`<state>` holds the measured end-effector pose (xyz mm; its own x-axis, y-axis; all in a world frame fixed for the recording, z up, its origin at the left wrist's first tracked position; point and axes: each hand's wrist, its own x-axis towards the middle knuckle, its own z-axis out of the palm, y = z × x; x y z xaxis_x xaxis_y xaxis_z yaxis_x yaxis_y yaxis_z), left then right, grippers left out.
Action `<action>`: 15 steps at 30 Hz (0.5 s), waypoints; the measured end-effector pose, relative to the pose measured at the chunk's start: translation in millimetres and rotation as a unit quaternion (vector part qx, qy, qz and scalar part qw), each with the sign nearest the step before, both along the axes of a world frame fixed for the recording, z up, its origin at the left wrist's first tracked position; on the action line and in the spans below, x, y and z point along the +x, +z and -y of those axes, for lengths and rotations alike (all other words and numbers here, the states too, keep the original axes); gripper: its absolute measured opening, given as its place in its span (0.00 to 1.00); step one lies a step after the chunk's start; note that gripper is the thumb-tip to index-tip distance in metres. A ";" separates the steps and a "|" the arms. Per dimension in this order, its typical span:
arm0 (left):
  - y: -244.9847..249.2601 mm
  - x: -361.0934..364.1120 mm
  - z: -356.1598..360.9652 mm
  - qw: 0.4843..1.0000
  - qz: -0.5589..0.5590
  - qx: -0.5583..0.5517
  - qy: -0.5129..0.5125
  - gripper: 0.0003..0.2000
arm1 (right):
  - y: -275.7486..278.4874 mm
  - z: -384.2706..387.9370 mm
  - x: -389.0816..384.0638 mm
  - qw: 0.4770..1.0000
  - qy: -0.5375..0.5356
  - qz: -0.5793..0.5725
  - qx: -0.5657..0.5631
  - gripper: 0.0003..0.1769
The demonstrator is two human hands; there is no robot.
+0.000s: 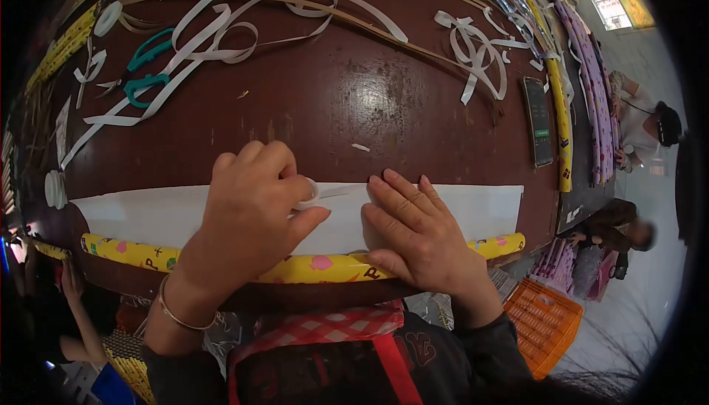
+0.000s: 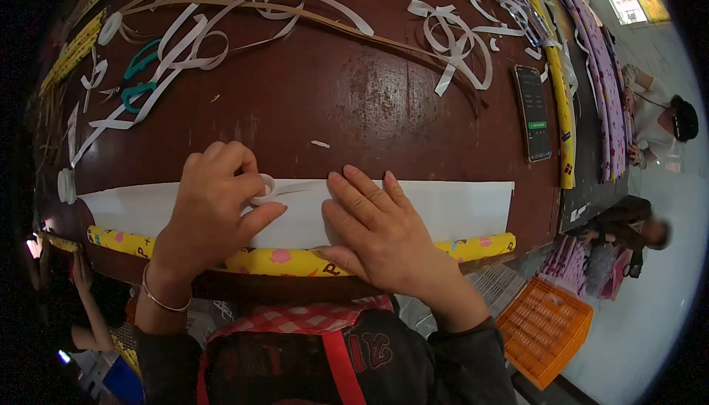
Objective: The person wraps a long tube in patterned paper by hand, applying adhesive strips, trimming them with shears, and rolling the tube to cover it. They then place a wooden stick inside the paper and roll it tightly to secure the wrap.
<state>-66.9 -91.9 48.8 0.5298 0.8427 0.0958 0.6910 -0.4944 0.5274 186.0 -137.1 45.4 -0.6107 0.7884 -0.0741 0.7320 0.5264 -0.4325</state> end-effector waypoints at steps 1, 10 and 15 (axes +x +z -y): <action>3.4 -7.3 0.6 1.000 -0.012 -0.002 0.003 0.12 | -0.2 0.2 -0.4 1.000 0.000 0.001 0.013 0.30; 28.1 -101.2 11.5 0.989 -0.084 -0.042 0.113 0.12 | 0.8 -0.3 1.6 1.000 0.002 0.012 -0.007 0.30; 29.9 -156.3 25.2 0.974 -0.057 -0.089 0.200 0.11 | 0.1 -0.7 3.2 1.000 0.006 0.009 -0.007 0.30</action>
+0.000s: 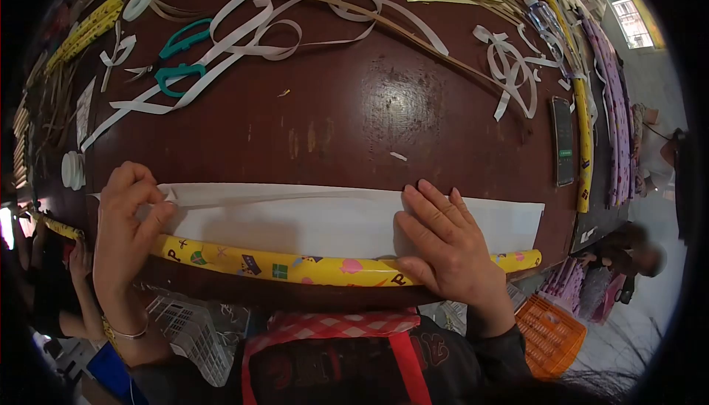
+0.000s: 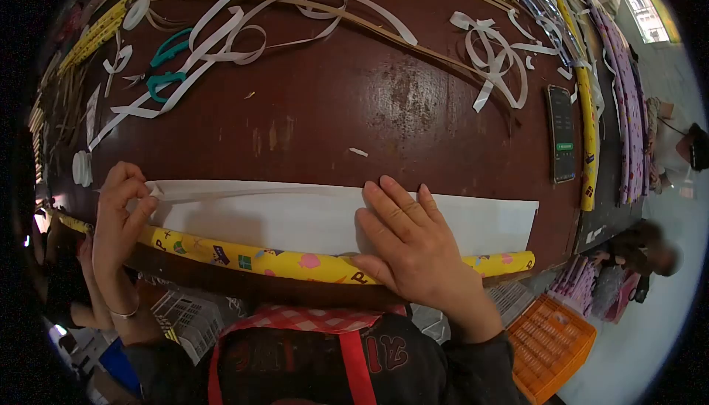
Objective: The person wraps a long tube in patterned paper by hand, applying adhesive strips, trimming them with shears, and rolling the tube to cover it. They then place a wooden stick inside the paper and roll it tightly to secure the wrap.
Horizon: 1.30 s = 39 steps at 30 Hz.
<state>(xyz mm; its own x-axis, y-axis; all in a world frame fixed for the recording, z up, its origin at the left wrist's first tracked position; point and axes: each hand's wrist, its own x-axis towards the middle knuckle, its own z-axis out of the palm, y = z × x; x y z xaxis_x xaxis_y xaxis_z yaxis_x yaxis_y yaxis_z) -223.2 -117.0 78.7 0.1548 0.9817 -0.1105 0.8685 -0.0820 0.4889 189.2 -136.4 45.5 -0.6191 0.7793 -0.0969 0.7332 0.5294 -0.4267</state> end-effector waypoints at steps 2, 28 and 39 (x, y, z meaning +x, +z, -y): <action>-1.9 -15.7 2.6 0.999 -0.006 0.005 0.036 0.10 | 2.1 -0.8 0.0 1.000 0.004 0.004 -0.002 0.30; -25.6 -24.5 -8.0 0.981 -0.101 0.061 0.151 0.12 | 8.2 -4.1 -0.4 1.000 0.004 0.019 -0.021 0.28; -26.5 -21.7 -6.2 0.979 -0.136 0.090 0.126 0.13 | 7.6 -4.0 -1.8 1.000 0.005 0.025 -0.012 0.28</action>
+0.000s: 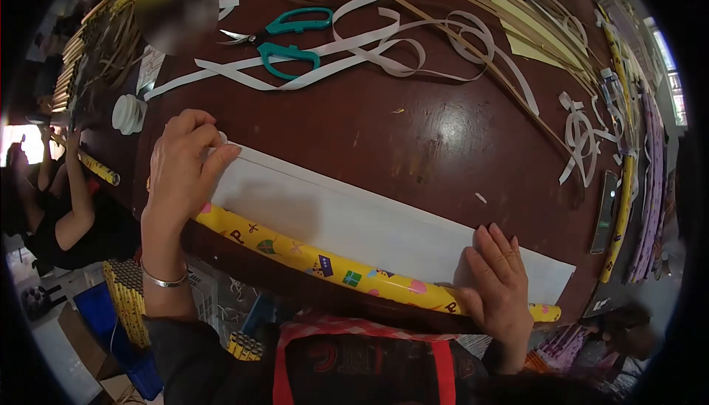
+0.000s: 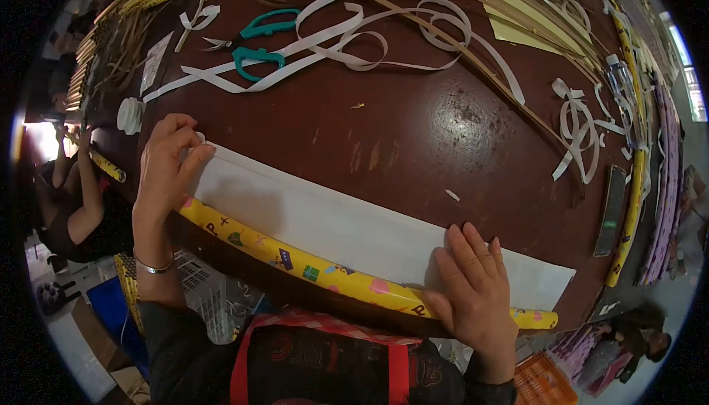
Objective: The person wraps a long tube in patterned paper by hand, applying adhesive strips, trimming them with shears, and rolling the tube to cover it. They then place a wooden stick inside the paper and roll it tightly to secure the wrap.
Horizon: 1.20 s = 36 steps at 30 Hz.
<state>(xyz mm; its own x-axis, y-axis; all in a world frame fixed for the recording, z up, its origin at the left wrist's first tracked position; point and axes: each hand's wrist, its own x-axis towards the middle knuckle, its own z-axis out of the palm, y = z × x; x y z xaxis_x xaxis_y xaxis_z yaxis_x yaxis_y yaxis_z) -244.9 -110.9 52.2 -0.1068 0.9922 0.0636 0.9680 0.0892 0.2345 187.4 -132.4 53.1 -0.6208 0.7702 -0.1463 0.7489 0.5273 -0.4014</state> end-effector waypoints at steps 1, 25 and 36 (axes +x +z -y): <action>-0.5 0.0 0.3 1.000 0.000 0.010 -0.006 0.13 | 0.3 0.0 -0.2 1.000 -0.004 0.001 -0.003 0.27; -6.2 -3.5 2.0 1.000 0.011 0.015 -0.003 0.14 | -3.3 1.9 3.9 1.000 -0.002 -0.004 -0.007 0.28; -6.8 -2.4 1.6 1.000 0.019 0.001 0.011 0.14 | -1.0 1.2 2.7 1.000 0.000 0.000 -0.008 0.28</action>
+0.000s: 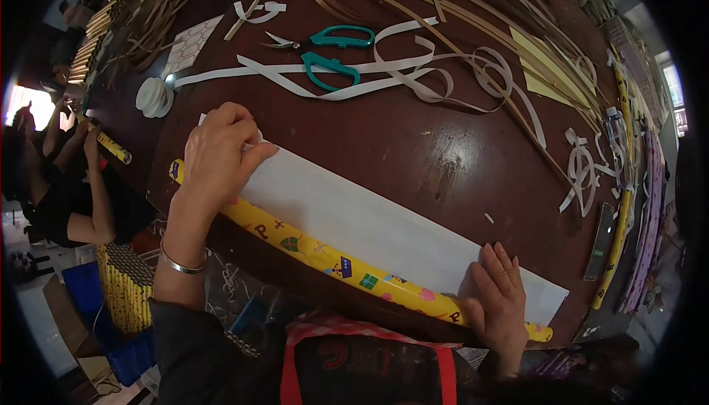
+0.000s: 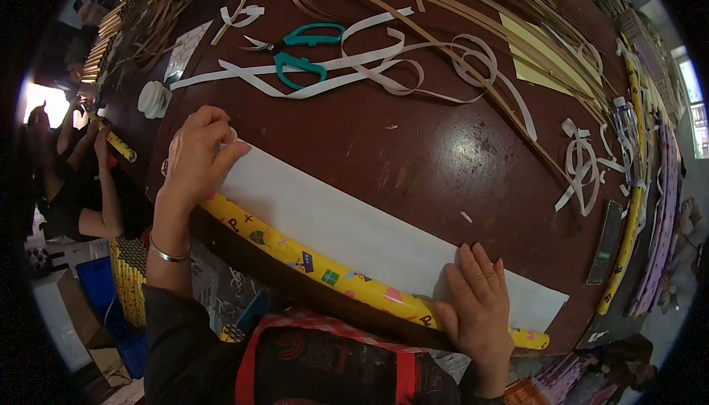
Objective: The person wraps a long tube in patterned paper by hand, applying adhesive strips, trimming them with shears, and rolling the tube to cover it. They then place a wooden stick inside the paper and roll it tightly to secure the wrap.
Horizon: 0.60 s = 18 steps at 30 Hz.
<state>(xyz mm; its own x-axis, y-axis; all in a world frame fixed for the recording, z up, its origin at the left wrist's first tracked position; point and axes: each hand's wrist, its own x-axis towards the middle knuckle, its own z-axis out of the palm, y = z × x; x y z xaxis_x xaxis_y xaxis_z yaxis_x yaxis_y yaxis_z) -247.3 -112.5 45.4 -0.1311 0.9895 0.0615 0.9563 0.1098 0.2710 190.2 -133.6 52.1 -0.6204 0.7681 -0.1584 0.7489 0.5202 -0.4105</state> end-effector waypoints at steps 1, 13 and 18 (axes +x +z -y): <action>-0.5 0.1 0.3 1.000 -0.003 0.003 -0.001 0.14 | -0.3 0.0 0.0 1.000 0.000 0.000 0.002 0.27; -22.5 -1.4 8.1 0.990 0.011 0.138 -0.032 0.11 | 3.1 3.1 -2.5 0.999 0.012 0.027 0.029 0.31; -26.6 -3.5 8.1 0.988 0.013 0.150 -0.033 0.12 | -3.4 6.3 -28.0 0.997 0.029 0.038 0.065 0.34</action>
<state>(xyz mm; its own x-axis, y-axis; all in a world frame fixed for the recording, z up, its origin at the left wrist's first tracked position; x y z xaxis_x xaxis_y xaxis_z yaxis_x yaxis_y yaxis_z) -250.8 -120.6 18.9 -0.0713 0.9338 0.3508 0.9513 -0.0421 0.3055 162.2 -139.9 48.7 -0.6550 0.7479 -0.1077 0.7417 0.6092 -0.2806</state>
